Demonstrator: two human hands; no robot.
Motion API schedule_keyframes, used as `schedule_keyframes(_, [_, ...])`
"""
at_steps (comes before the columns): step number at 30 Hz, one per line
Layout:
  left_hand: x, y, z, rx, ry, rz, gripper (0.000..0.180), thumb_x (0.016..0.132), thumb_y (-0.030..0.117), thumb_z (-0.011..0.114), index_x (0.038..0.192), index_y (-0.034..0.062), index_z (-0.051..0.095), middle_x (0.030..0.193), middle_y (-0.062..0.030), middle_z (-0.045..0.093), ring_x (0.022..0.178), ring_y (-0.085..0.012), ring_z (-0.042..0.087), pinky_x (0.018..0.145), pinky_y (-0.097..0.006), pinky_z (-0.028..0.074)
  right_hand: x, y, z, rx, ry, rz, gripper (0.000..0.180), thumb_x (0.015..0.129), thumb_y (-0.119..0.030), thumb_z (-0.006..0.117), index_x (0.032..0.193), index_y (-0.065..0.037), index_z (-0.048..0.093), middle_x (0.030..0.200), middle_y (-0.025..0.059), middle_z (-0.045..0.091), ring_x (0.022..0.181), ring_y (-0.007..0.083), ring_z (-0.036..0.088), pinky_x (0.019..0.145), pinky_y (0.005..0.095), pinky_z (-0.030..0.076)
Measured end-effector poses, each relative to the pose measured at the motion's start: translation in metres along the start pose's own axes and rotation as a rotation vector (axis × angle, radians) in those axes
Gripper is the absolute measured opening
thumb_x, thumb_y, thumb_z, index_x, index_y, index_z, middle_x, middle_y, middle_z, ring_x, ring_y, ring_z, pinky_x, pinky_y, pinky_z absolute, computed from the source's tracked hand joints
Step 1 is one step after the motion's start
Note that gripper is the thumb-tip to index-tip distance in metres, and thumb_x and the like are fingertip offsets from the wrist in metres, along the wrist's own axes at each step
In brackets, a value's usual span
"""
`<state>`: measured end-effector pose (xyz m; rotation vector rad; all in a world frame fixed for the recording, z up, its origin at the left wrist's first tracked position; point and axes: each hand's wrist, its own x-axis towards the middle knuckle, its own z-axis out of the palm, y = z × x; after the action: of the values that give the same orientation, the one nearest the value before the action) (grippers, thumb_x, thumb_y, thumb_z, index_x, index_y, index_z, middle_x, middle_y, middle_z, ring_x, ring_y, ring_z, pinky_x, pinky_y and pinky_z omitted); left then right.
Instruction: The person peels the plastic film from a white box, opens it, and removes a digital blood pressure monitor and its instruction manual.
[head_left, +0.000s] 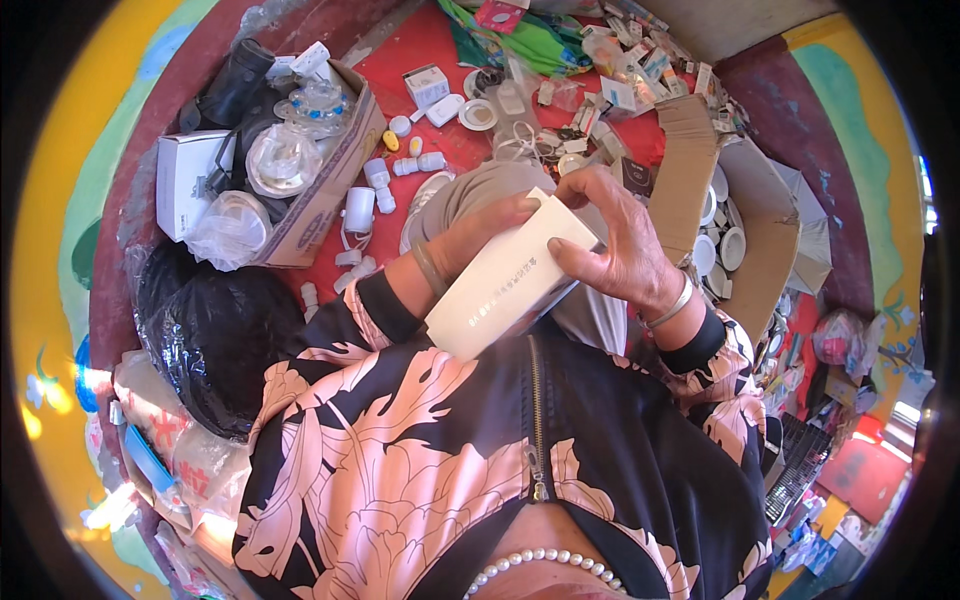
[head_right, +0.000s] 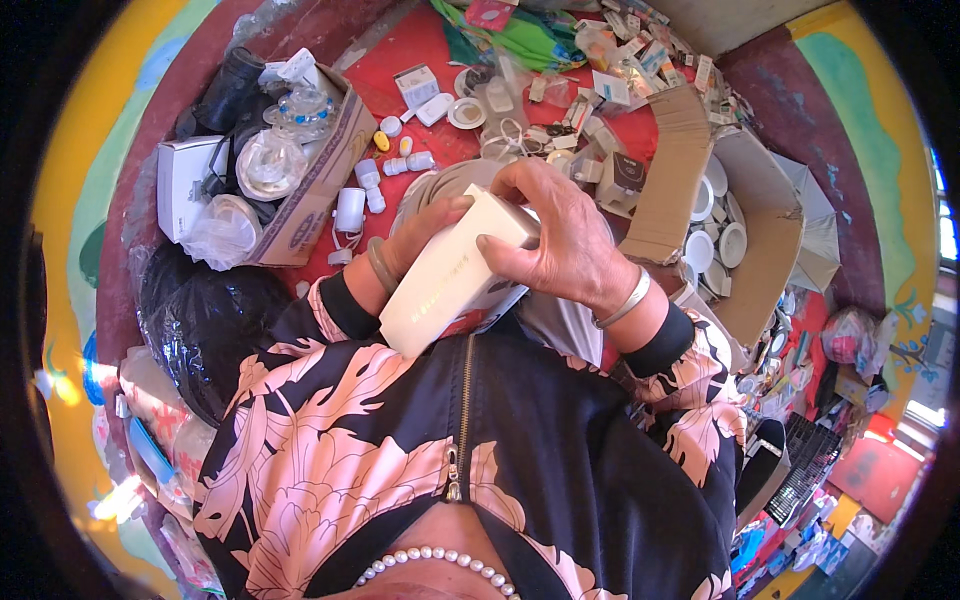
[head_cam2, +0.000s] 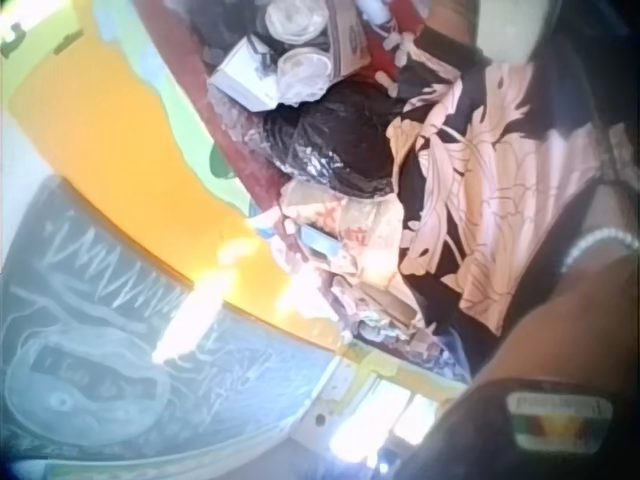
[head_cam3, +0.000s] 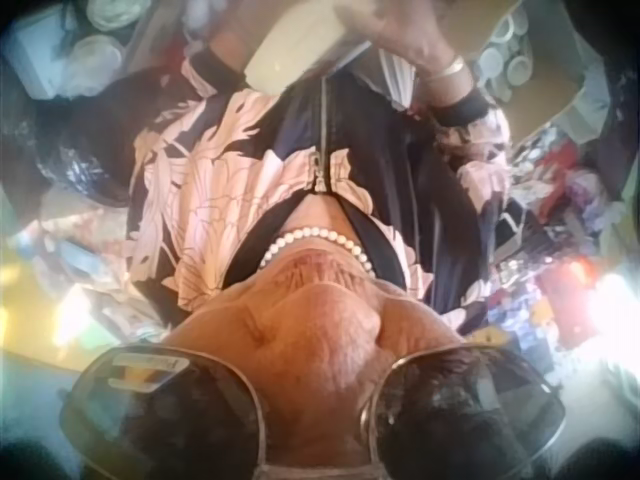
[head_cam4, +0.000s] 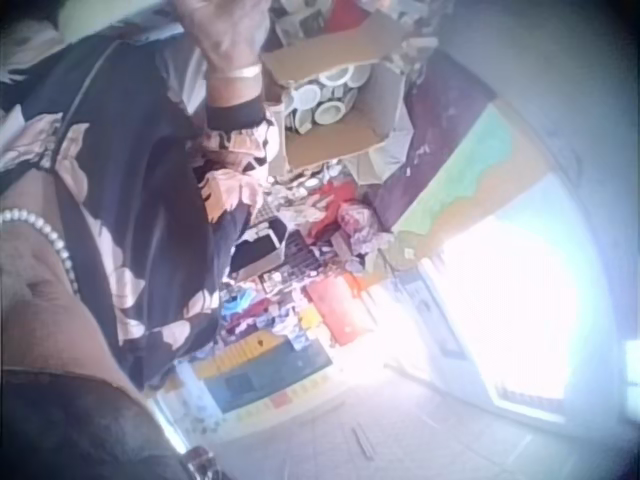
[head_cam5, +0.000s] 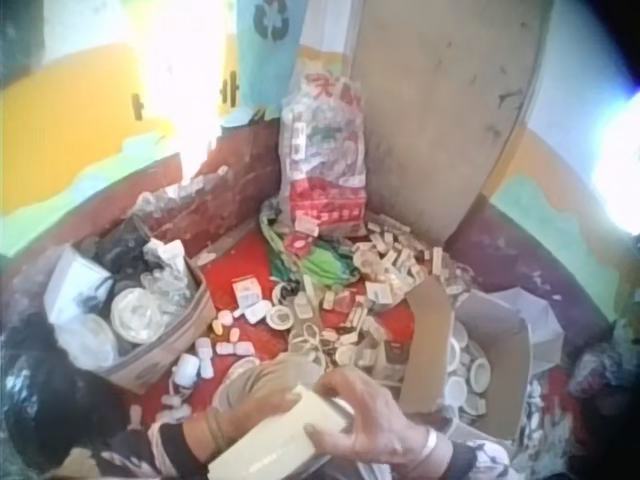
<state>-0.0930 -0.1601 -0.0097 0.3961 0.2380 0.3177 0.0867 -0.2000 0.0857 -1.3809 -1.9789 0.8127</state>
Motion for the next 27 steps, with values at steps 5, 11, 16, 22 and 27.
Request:
schedule_keyframes(5, [-0.002,0.005,-0.004,0.136,-0.047,0.066,0.049,0.092,0.041,0.050,0.125,0.0056,0.049,0.109,-0.0079,0.061,0.092,-0.0148,0.063,0.080,-0.029,0.052,0.008,0.002,0.003,0.002,-0.046,-0.068,0.045,0.069,-0.032,0.070,0.098,-0.001,0.054,0.091,0.0145,0.055,0.086,0.0324,0.056,0.077,0.0390,0.047])
schedule_keyframes(11, [-0.006,0.018,-0.007,0.146,0.030,-0.009,0.067,0.089,0.052,0.054,0.134,0.0039,0.042,0.123,-0.0138,0.056,0.109,-0.0240,0.059,0.096,-0.036,0.047,0.018,0.007,0.013,0.006,-0.006,-0.109,0.045,0.067,-0.030,0.070,0.096,-0.002,0.053,0.090,0.0155,0.054,0.085,0.0341,0.055,0.077,0.0407,0.046])
schedule_keyframes(16, [-0.006,0.032,-0.002,0.357,-0.029,0.242,0.044,0.098,0.039,0.043,0.126,0.0049,0.048,0.117,-0.0082,0.057,0.107,-0.0156,0.056,0.091,-0.030,0.046,0.027,-0.003,0.017,-0.063,0.014,-0.228,0.047,0.067,-0.031,0.070,0.097,-0.001,0.051,0.090,0.0165,0.053,0.084,0.0347,0.053,0.076,0.0412,0.045])
schedule_keyframes(22, [-0.011,0.025,-0.013,0.658,0.101,0.342,0.039,0.099,0.033,0.042,0.124,0.0043,0.050,0.117,-0.0070,0.056,0.104,-0.0138,0.056,0.090,-0.030,0.046,0.024,-0.009,0.015,-0.050,-0.021,-0.266,0.047,0.069,-0.033,0.070,0.097,-0.001,0.050,0.093,0.0158,0.052,0.083,0.0329,0.053,0.076,0.0396,0.045])
schedule_keyframes(27, [-0.009,0.025,-0.009,0.771,0.090,0.339,0.042,0.098,0.028,0.034,0.114,-0.0019,0.058,0.112,-0.0128,0.062,0.104,-0.0196,0.058,0.092,-0.035,0.043,0.024,-0.008,0.016,-0.015,-0.076,-0.168,0.048,0.068,-0.035,0.071,0.096,-0.001,0.051,0.089,0.0136,0.053,0.081,0.0312,0.053,0.074,0.0379,0.045])
